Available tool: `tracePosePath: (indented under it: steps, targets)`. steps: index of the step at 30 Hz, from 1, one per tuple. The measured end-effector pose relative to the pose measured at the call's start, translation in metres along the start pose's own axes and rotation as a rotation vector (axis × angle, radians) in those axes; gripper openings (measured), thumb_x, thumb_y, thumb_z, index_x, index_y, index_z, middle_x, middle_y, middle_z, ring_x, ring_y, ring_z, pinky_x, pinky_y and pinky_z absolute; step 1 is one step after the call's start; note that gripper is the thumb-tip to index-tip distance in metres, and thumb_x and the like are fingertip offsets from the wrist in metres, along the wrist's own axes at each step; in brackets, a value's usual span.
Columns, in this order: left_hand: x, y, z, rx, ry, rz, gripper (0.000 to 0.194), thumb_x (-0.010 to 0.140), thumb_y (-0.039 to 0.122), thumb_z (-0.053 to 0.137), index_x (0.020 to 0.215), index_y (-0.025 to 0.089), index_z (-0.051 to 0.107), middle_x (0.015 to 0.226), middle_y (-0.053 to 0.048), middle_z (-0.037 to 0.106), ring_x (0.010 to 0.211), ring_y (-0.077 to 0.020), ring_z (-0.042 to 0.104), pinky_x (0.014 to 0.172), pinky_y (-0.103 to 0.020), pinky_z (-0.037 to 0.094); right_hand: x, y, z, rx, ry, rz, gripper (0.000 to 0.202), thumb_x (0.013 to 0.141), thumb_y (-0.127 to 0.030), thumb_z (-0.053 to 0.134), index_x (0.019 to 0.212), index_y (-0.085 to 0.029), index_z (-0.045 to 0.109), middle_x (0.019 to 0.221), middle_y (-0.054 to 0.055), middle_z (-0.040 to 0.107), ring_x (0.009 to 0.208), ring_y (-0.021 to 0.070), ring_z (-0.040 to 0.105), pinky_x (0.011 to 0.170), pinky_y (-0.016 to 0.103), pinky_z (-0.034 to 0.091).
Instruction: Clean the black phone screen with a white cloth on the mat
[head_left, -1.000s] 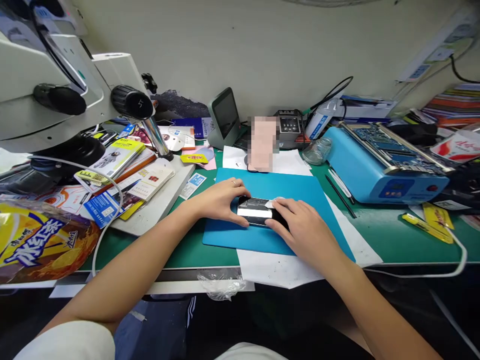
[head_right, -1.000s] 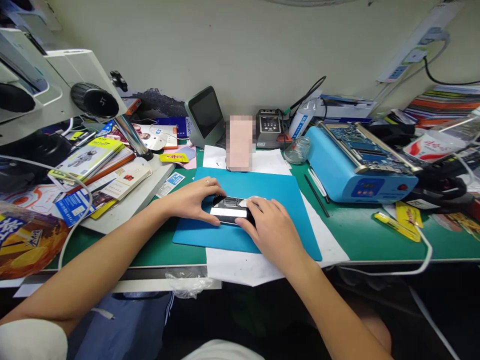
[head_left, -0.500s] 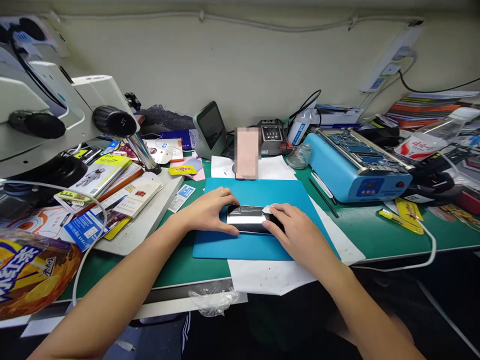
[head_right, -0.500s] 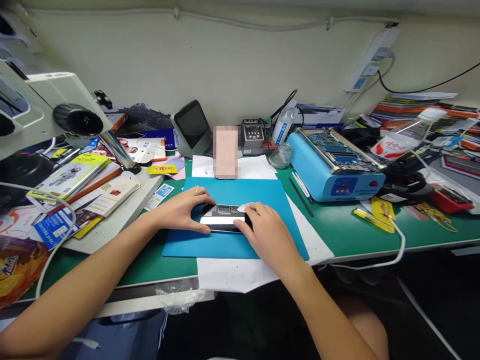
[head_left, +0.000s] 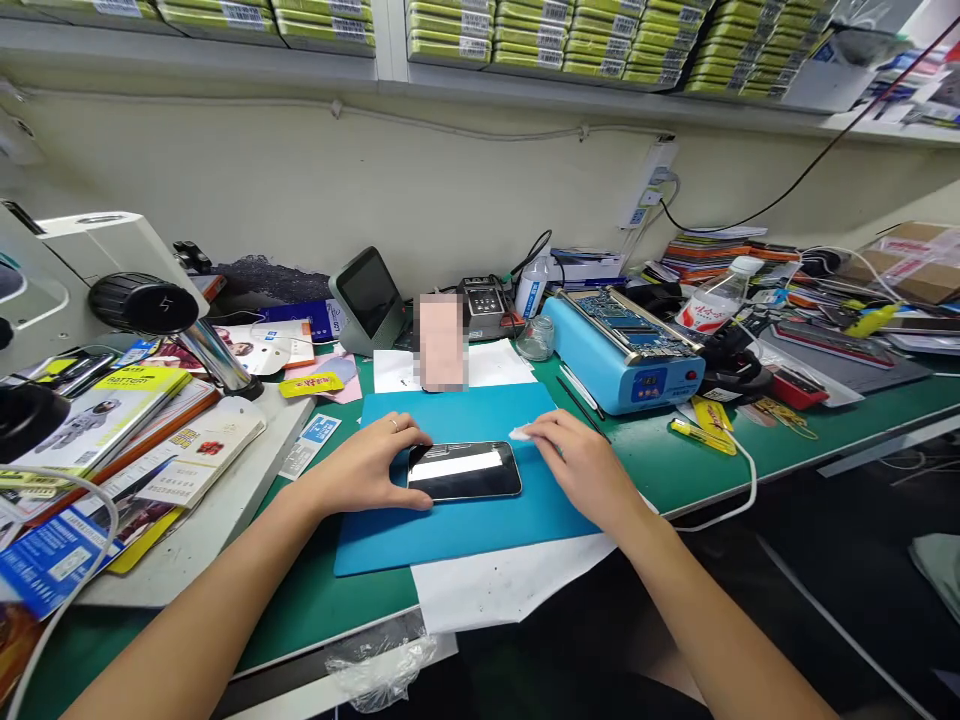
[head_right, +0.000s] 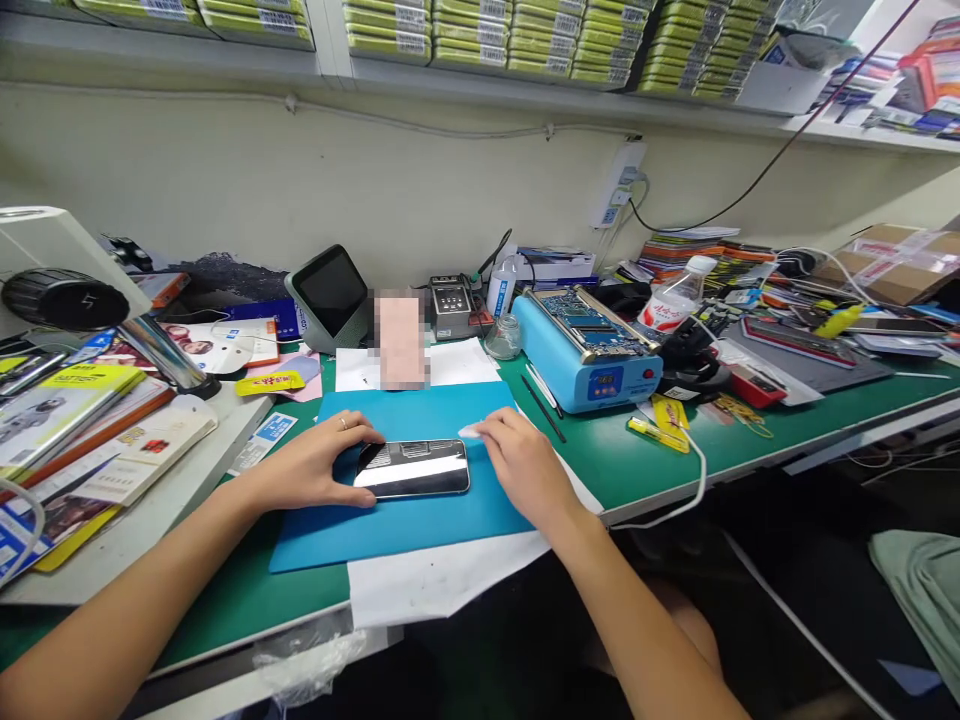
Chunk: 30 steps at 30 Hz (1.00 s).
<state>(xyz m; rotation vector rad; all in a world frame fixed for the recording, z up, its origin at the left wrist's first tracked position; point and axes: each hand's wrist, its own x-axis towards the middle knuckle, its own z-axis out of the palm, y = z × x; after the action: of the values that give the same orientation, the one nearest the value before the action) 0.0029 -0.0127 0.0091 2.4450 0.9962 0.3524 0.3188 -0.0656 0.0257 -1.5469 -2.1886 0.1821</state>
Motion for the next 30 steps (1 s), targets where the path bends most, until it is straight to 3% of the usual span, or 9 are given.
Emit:
tracePosePath:
  steps: [5, 12, 17, 30]
  targets:
    - [0.000, 0.001, -0.002, 0.006, 0.002, 0.012, 0.067, 0.076, 0.067, 0.076, 0.125, 0.024, 0.063, 0.117, -0.007, 0.060, 0.109, -0.0284, 0.059, 0.091, -0.038, 0.050, 0.008, 0.008, -0.003, -0.023, -0.048, 0.038, 0.041, 0.102, -0.038, 0.042, 0.127, -0.019, 0.068, 0.137, 0.016, 0.063, 0.129, 0.0358, 0.056, 0.107, 0.058, 0.047]
    - [-0.002, -0.003, -0.005, 0.069, -0.005, 0.017, 0.074, 0.072, 0.071, 0.077, 0.125, 0.023, 0.060, 0.118, -0.008, 0.059, 0.111, -0.0300, 0.056, 0.092, -0.039, 0.047, 0.004, 0.004, -0.005, 0.051, -0.313, -0.053, 0.063, 0.092, -0.059, 0.059, 0.145, -0.026, 0.056, 0.150, 0.007, 0.056, 0.138, 0.0308, 0.051, 0.113, 0.047, 0.044]
    - [-0.003, -0.003, -0.007, 0.097, -0.010, 0.005, 0.070, 0.071, 0.068, 0.079, 0.119, 0.022, 0.061, 0.111, -0.007, 0.059, 0.105, -0.0286, 0.057, 0.087, -0.038, 0.046, 0.018, 0.002, -0.014, 0.097, -0.517, -0.128, 0.065, 0.090, -0.054, 0.064, 0.149, -0.030, 0.051, 0.152, 0.008, 0.055, 0.140, 0.0327, 0.048, 0.113, 0.049, 0.042]
    - [-0.001, -0.004, -0.008, 0.068, -0.010, 0.020, 0.063, 0.074, 0.061, 0.079, 0.118, 0.020, 0.062, 0.111, -0.007, 0.060, 0.106, -0.0280, 0.058, 0.088, -0.038, 0.048, 0.033, 0.004, -0.017, 0.060, -0.561, -0.236, 0.054, 0.090, -0.049, 0.064, 0.140, -0.026, 0.061, 0.140, 0.010, 0.065, 0.131, 0.0344, 0.057, 0.103, 0.050, 0.049]
